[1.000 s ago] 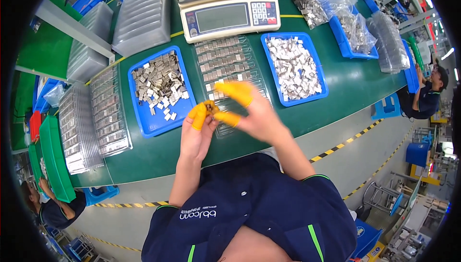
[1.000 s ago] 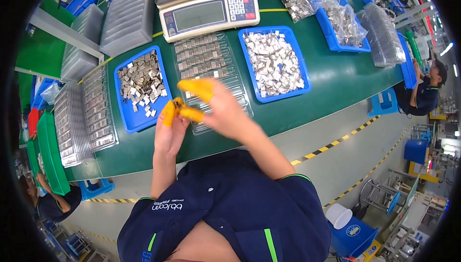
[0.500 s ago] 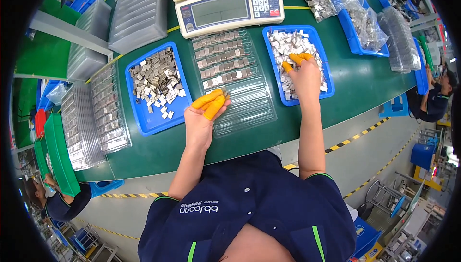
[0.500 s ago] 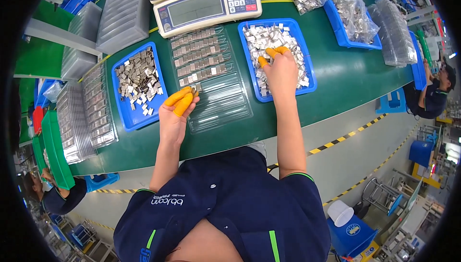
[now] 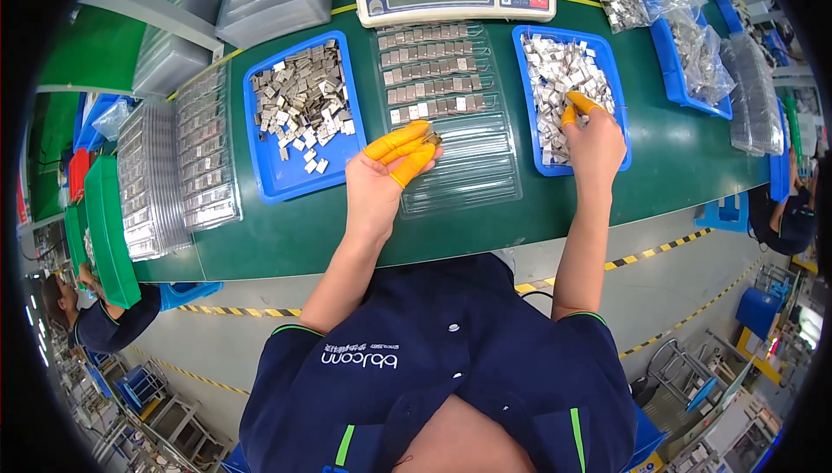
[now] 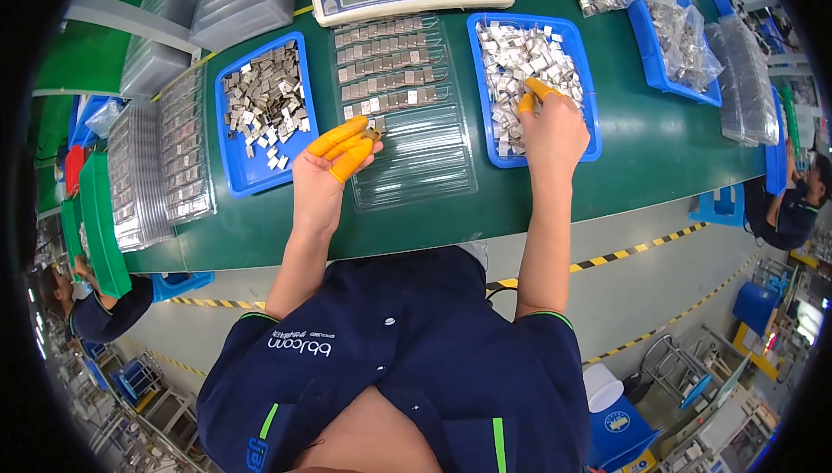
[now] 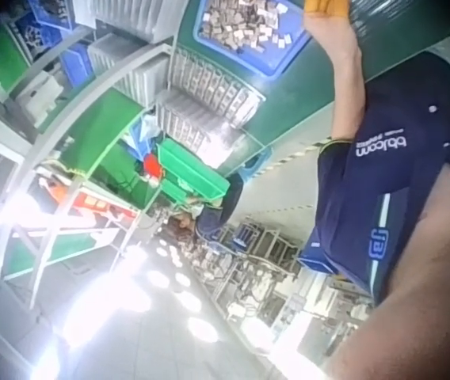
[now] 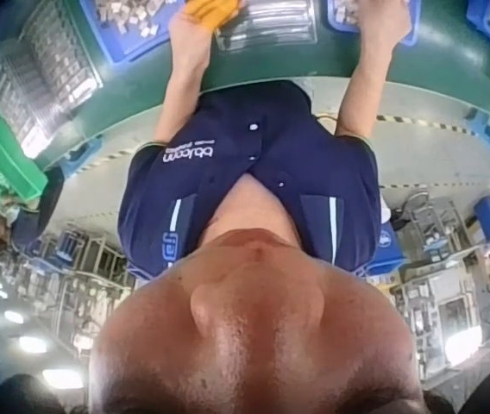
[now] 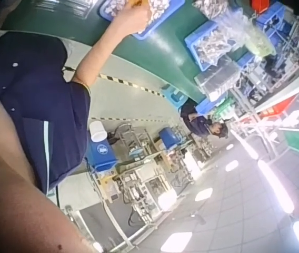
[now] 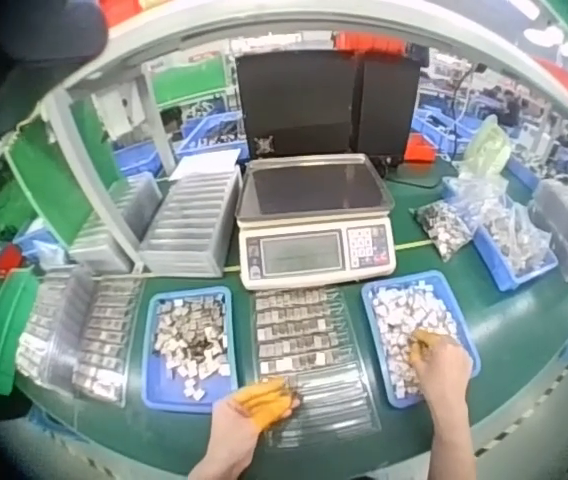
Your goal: The person sorts electronic components by hand, arranging them into a grid-style component tray.
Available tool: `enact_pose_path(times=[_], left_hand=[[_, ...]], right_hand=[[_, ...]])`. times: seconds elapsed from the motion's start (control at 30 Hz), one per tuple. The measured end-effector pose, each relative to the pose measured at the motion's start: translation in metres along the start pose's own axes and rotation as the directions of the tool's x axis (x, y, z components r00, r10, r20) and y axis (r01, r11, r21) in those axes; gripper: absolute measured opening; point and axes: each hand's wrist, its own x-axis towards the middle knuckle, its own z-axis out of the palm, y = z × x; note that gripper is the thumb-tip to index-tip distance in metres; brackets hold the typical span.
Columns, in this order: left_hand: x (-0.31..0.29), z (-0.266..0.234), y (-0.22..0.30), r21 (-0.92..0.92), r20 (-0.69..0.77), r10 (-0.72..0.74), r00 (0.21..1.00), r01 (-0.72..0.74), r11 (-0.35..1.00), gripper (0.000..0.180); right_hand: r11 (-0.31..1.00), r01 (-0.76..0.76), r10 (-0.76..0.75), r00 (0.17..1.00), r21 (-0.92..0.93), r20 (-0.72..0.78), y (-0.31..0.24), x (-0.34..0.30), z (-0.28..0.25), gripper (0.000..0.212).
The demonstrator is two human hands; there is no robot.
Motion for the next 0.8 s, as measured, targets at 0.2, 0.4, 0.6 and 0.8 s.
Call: enact_pose_path(times=[0.2, 0.4, 0.6, 0.8], left_hand=[[-0.008, 0.006, -0.004, 0.024, -0.002, -0.151, 0.989, 0.151, 0.988, 0.026], [-0.01, 0.012, -0.007, 0.025, 0.136, -0.171, 0.976, 0.169, 0.985, 0.024], [-0.006, 0.02, -0.021, -0.067, -0.022, -0.023, 1.0, 0.021, 0.998, 0.026], [-0.007, 0.034, -0.015, -0.118, -0.02, 0.024, 1.0, -0.026, 0.993, 0.029]], right_hand=[[0.983, -0.05, 0.056, 0.998, 0.179, -0.03, 0.011, -0.006, -0.009, 0.018], [0.844, 0.093, 0.087, 0.949, 0.529, -0.304, 0.024, -0.008, -0.017, 0.019], [0.044, -0.154, 0.051, 0.987, 0.987, 0.151, -0.017, -0.039, -0.031, 0.021], [-0.082, -0.359, -0.25, 0.911, 0.93, 0.33, -0.057, -0.069, -0.024, 0.025]])
